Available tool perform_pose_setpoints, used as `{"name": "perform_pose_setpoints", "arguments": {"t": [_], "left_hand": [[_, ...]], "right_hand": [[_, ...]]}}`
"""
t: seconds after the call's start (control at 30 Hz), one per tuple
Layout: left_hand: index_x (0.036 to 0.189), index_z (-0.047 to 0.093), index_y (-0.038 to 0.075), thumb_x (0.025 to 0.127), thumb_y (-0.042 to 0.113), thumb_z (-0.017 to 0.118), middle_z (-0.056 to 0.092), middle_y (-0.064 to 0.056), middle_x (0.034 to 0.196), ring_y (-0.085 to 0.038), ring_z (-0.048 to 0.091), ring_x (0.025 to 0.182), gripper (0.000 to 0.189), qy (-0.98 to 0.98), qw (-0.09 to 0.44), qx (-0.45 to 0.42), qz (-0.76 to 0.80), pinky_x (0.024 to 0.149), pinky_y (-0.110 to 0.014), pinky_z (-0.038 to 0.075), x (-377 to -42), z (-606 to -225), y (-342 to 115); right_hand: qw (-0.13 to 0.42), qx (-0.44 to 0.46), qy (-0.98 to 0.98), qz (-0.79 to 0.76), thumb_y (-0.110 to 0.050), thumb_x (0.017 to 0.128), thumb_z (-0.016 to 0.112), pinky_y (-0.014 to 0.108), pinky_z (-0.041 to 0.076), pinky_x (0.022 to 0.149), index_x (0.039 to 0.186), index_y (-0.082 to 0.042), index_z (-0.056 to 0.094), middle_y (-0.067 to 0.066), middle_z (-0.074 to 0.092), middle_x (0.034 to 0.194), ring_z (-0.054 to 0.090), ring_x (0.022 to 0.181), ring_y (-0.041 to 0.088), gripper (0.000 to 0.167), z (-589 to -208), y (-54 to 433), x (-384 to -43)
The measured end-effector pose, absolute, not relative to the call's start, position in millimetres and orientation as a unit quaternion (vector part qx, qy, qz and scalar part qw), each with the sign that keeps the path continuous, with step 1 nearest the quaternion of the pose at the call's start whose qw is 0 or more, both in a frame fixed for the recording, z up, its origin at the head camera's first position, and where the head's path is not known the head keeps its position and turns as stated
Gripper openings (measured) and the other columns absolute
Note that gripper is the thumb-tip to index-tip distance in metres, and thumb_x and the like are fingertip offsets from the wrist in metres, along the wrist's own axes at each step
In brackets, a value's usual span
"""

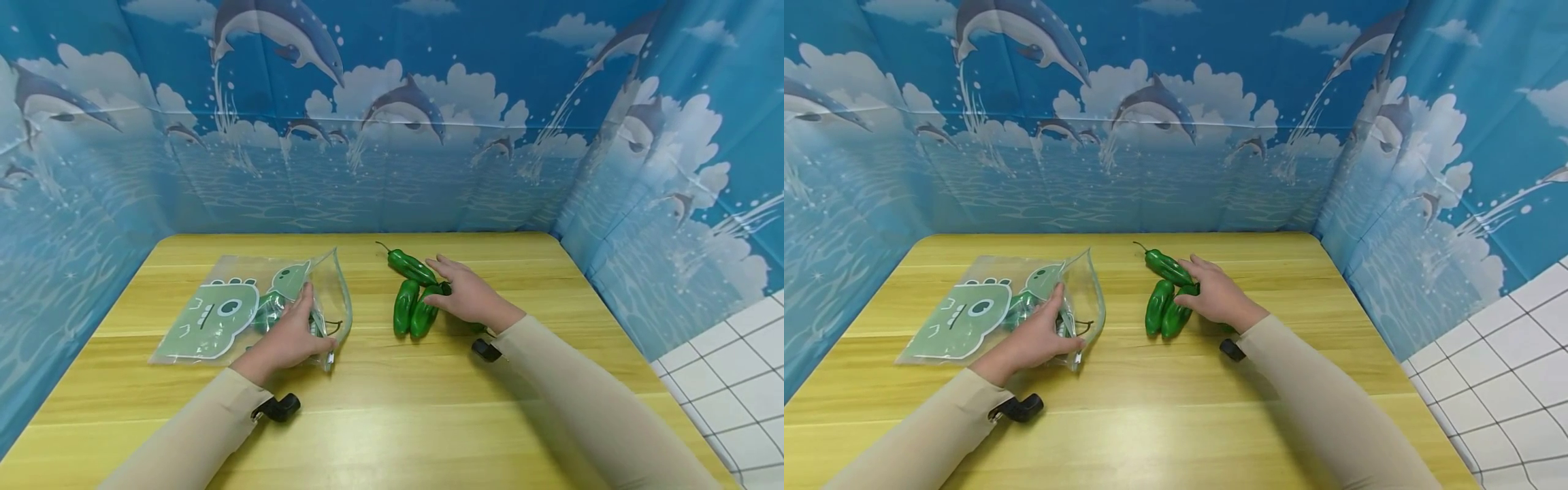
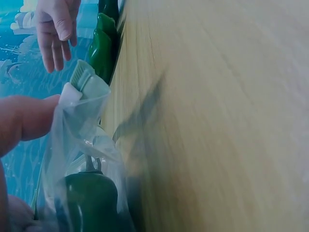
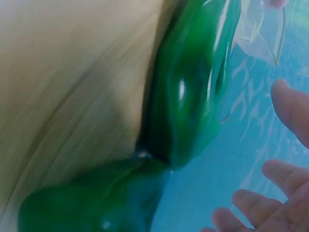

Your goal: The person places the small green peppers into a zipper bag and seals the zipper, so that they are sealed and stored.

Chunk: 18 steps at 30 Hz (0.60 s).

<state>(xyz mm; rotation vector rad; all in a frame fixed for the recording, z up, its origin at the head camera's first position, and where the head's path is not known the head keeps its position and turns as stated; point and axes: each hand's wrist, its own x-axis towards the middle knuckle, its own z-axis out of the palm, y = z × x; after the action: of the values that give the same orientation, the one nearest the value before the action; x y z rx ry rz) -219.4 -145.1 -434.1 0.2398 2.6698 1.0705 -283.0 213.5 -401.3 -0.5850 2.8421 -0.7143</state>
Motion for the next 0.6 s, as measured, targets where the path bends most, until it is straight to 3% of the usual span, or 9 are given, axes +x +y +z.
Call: {"name": "perform_pose_setpoints", "arguments": {"t": [0.37, 0.6], "left_hand": [[0.168, -0.015, 0.010, 0.087, 0.040, 0.084, -0.010, -0.017, 0.177, -0.055, -0.012, 0.158, 0.131, 0.916, 0.132, 0.081, 0.370, 0.124, -0.073, 0.004, -219, -431, -145], [0.168, -0.015, 0.010, 0.087, 0.039, 0.083, -0.011, -0.015, 0.177, -0.053, -0.013, 0.159, 0.130, 0.915, 0.132, 0.078, 0.373, 0.125, -0.072, 0.003, -220, -433, -146]], "right_hand": [[0.119, -0.189, 0.948, -0.226, -0.037, 0.096, 0.078, 0.071, 0.030, 0.121, 0.171, -0.018, 0.018, 0.021, 0.006, 0.177, 0.018, 0.160, 0.050, 0.097, -407, 235, -285], [0.141, -0.182, 0.947, -0.225, -0.037, 0.096, 0.079, 0.069, 0.030, 0.122, 0.171, -0.018, 0.016, 0.022, 0.011, 0.176, 0.020, 0.159, 0.049, 0.100, -414, 249, -284]]}}
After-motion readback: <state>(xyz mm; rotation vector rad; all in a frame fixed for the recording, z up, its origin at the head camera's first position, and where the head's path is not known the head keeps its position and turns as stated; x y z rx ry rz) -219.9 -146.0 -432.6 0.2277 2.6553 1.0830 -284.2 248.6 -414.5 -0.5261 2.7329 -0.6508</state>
